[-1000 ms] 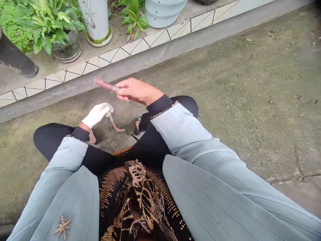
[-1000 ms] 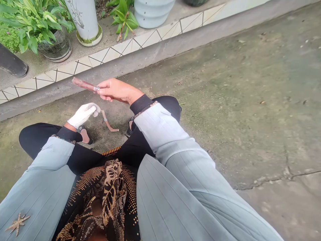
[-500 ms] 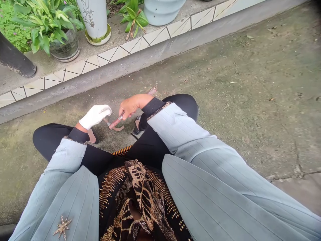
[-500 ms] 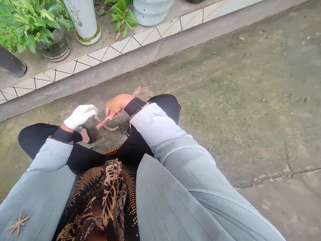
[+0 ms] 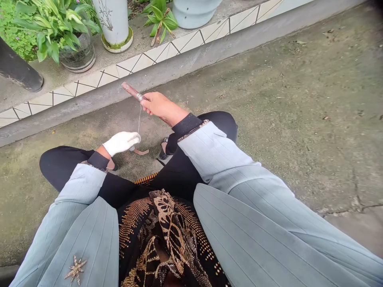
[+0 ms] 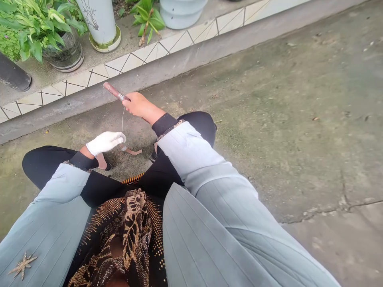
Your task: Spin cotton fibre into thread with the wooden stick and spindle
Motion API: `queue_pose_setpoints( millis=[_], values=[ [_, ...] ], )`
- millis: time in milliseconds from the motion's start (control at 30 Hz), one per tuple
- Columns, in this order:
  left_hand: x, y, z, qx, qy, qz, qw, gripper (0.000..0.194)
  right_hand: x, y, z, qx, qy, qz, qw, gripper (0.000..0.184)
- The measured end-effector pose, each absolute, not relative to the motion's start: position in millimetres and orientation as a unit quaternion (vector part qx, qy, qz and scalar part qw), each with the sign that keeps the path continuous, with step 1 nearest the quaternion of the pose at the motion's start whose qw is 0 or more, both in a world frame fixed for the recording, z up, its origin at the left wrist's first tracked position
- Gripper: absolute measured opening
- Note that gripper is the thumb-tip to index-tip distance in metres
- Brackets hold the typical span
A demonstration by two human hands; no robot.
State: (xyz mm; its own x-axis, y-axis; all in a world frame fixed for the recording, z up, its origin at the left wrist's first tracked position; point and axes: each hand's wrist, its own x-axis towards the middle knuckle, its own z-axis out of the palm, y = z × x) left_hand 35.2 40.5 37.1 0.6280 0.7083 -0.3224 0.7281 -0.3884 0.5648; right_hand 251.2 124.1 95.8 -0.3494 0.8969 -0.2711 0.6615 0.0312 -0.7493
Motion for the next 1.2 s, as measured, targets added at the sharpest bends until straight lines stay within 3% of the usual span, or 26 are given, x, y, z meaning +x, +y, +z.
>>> queue_pose_setpoints(
  millis=[100, 200, 467, 667, 800, 933, 1200],
  values=[
    [34.6, 38.4, 48.4, 0.86, 0.417, -0.031, 0.292, 0.042, 249.3, 123.8, 94.0, -0.584, -0.765, 0.267, 0.036, 0.032],
    [32.8, 36.1, 56.1, 0.879, 0.412, -0.018, 0.24, 0.043, 247.9, 121.7, 94.3, -0.582, -0.783, 0.218, -0.038, 0.041],
    [23.2, 34.5, 62.2, 0.89, 0.443, 0.066, 0.083, 0.04, 244.1, 115.8, 101.1, -0.506, -0.813, 0.218, -0.187, 0.044],
    [15.1, 47.7, 65.3, 0.817, 0.552, 0.146, 0.082, 0.031, 238.6, 99.9, 110.5, -0.323, -0.836, 0.339, -0.286, 0.026],
    [15.6, 58.7, 57.2, 0.774, 0.592, 0.173, 0.145, 0.029, 237.2, 96.4, 113.3, -0.261, -0.801, 0.456, -0.287, 0.021],
    [18.8, 67.8, 40.6, 0.724, 0.605, 0.199, 0.265, 0.024, 243.0, 98.5, 115.0, -0.22, -0.807, 0.501, -0.222, 0.021],
    [38.8, 51.5, 14.9, 0.632, 0.534, 0.163, 0.537, 0.038, 254.5, 104.2, 117.0, -0.386, -0.845, 0.37, -0.022, 0.028]
  ],
)
